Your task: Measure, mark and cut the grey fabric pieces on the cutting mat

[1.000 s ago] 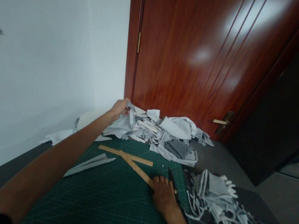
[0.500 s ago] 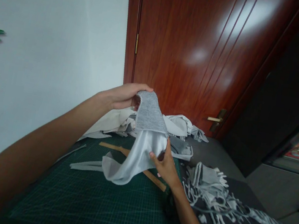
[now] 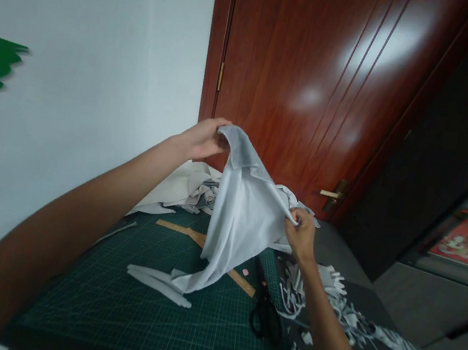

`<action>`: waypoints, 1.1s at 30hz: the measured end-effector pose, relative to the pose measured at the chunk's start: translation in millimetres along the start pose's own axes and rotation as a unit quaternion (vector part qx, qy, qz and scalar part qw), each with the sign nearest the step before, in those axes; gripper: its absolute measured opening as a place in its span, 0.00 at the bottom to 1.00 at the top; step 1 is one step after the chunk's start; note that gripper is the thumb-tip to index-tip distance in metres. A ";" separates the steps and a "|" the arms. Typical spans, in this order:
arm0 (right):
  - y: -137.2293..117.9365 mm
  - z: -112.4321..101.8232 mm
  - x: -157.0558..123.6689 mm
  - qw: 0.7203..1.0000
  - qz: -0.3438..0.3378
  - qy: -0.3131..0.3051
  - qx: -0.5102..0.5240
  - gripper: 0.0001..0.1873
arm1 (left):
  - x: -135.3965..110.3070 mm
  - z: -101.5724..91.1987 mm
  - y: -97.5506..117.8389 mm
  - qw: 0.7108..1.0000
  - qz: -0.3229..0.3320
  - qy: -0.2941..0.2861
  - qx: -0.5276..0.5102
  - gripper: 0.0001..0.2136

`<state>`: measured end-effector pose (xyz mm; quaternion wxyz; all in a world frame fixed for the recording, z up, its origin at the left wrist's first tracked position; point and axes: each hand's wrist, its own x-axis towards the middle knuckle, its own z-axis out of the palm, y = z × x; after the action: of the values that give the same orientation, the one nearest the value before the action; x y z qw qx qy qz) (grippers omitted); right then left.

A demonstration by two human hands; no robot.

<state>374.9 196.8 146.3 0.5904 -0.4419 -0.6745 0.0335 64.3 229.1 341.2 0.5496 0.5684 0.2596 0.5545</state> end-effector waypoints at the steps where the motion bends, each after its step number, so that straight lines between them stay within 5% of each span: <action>1: -5.2 -6.5 16.4 0.999 -0.007 0.031 -0.006 0.10 | 6.8 -3.5 2.3 0.999 0.033 0.014 -0.007 0.09; 7: -66.9 -43.4 82.5 0.964 -0.156 0.216 -0.020 0.10 | 18.0 -1.5 31.7 0.981 0.185 0.048 0.007 0.11; 10: -99.2 -59.2 74.6 0.950 -0.200 0.239 -0.026 0.11 | -8.8 8.2 39.1 0.977 0.201 0.071 0.027 0.11; 13: -111.4 -68.2 40.2 0.958 -0.195 0.208 -0.025 0.12 | -61.9 11.9 22.0 0.977 0.193 0.084 0.042 0.10; 15: -103.8 -68.3 7.2 0.974 -0.183 0.131 -0.038 0.11 | -108.9 6.5 -9.4 0.983 0.157 0.082 0.047 0.12; 18: -74.0 -60.5 -47.8 0.988 -0.146 -0.030 -0.043 0.11 | -184.5 -16.9 -84.4 0.991 0.045 0.086 0.092 0.17; 21: -39.4 -49.2 -98.0 0.976 -0.084 -0.197 -0.019 0.12 | -250.0 -50.6 -170.0 0.958 -0.063 0.112 0.256 0.22; 24: -14.9 -39.8 -135.7 0.935 -0.014 -0.353 0.002 0.14 | -293.3 -78.8 -232.9 0.907 -0.110 -0.036 0.405 0.21; 27: -0.7 -32.0 -159.9 0.909 -0.007 -0.417 0.019 0.15 | -312.8 -98.0 -259.8 0.864 -0.084 -0.145 0.475 0.18; 33: -0.5 -24.2 -168.4 0.904 -0.003 -0.428 -0.023 0.17 | -315.2 -135.9 -248.2 0.828 -0.039 -0.152 0.539 0.19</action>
<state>379.8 77.9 24.7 0.2347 -0.3964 -0.8643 0.2020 -61.0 54.6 -23.8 0.2095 0.8408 0.4523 0.2112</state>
